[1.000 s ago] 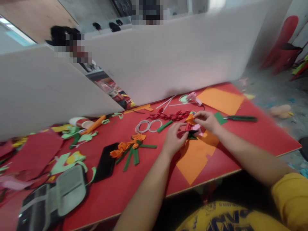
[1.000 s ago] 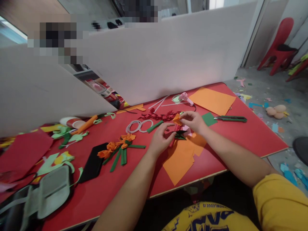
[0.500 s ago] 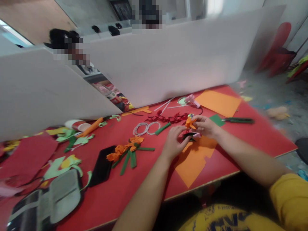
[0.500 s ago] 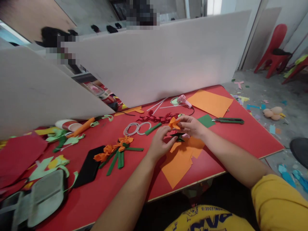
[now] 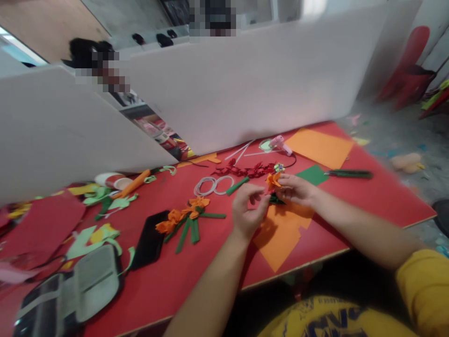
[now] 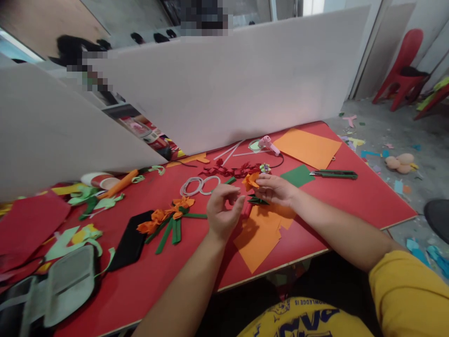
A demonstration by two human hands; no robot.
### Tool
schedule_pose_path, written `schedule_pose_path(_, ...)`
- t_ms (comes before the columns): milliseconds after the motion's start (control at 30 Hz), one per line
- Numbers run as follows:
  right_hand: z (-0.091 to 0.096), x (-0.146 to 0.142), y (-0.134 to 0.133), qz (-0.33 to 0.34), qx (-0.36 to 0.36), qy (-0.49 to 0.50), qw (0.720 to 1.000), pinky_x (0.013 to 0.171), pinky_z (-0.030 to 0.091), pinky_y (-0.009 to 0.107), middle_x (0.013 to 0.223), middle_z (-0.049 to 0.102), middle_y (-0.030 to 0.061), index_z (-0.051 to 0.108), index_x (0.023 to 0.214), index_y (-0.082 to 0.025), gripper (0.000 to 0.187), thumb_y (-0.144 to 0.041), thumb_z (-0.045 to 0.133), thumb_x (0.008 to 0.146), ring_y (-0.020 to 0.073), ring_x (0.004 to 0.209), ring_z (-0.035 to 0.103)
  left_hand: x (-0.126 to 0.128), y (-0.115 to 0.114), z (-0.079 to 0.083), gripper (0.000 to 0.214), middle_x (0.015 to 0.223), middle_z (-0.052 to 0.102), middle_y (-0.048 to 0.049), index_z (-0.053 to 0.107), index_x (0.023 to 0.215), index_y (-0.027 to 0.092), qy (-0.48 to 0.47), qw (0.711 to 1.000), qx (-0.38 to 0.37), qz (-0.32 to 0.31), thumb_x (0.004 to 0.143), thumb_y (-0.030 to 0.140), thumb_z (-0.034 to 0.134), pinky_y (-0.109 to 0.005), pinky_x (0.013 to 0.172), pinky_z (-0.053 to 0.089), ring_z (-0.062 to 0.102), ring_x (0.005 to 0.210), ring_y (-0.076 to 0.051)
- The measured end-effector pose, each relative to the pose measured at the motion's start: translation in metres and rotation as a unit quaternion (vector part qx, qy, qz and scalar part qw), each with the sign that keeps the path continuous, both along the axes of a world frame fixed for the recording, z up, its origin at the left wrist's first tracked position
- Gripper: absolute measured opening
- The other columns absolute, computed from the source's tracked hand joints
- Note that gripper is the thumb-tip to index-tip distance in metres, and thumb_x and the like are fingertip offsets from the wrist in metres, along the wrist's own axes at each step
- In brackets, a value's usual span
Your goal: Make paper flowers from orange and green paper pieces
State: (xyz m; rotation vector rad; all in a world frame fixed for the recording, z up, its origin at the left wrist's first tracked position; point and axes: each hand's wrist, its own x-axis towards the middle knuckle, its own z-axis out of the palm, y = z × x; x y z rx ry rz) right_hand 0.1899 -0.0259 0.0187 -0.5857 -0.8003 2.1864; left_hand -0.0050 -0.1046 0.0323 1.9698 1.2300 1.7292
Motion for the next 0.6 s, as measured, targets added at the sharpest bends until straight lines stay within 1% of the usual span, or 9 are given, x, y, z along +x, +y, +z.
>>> schedule_pose_path(167, -0.0033, -0.0043, -0.0037, 0.016, 0.011, -0.011, 1.000, 0.080, 0.066, 0.027, 0.095, 0.083, 0.0030, 0.078, 0.097, -0.021, 0.037, -0.029, 0.101, 0.069, 0.0162, 0.082, 0.078, 0.0012, 0.0003, 0.0027, 0.019, 0.084, 0.065, -0.0005, 0.079, 0.116, 0.026, 0.077, 0.996, -0.022, 0.046, 0.098, 0.031, 0.077, -0.027, 0.062, 0.046, 0.055, 0.067, -0.014)
schedule_pose_path(267, -0.0042, -0.0049, -0.0040, 0.008, 0.021, -0.027, 0.999, 0.081, 0.066, 0.028, 0.094, 0.083, 0.0028, 0.080, 0.094, -0.021, 0.038, -0.032, 0.103, 0.067, 0.0160, 0.083, 0.079, -0.0008, 0.0030, 0.0017, 0.015, 0.077, 0.059, 0.0008, 0.081, 0.111, 0.026, 0.102, 0.992, -0.038, 0.057, 0.097, 0.030, 0.075, -0.027, 0.060, 0.042, 0.052, 0.064, -0.014)
schedule_pose_path(367, -0.0049, -0.0052, -0.0023, -0.006, 0.054, -0.049, 0.997, 0.079, 0.065, 0.029, 0.089, 0.083, 0.0024, 0.080, 0.087, -0.021, 0.039, -0.036, 0.106, 0.063, 0.0163, 0.081, 0.078, -0.0028, 0.0043, 0.0012, 0.012, 0.075, 0.056, 0.0014, 0.081, 0.105, 0.025, 0.115, 0.991, -0.045, 0.057, 0.095, 0.027, 0.075, -0.027, 0.061, 0.042, 0.052, 0.066, -0.015)
schedule_pose_path(467, -0.0054, -0.0051, 0.0001, -0.018, 0.091, -0.075, 0.993, 0.072, 0.063, 0.028, 0.083, 0.081, 0.0028, 0.080, 0.084, -0.020, 0.042, -0.038, 0.108, 0.059, 0.0160, 0.075, 0.076, -0.0032, 0.0040, 0.0020, 0.009, 0.078, 0.058, 0.0015, 0.077, 0.099, 0.023, 0.128, 0.988, -0.066, 0.058, 0.090, 0.022, 0.075, -0.027, 0.063, 0.042, 0.053, 0.068, -0.015)
schedule_pose_path(600, -0.0045, -0.0036, 0.0007, -0.030, 0.125, -0.103, 0.986, 0.054, 0.053, 0.023, 0.072, 0.076, 0.0021, 0.081, 0.085, -0.018, 0.042, -0.040, 0.107, 0.060, 0.0126, 0.060, 0.067, -0.0014, 0.0034, 0.0016, 0.008, 0.084, 0.059, 0.0017, 0.069, 0.092, 0.021, 0.153, 0.980, -0.121, 0.039, 0.086, 0.017, 0.071, -0.027, 0.065, 0.041, 0.053, 0.071, -0.014)
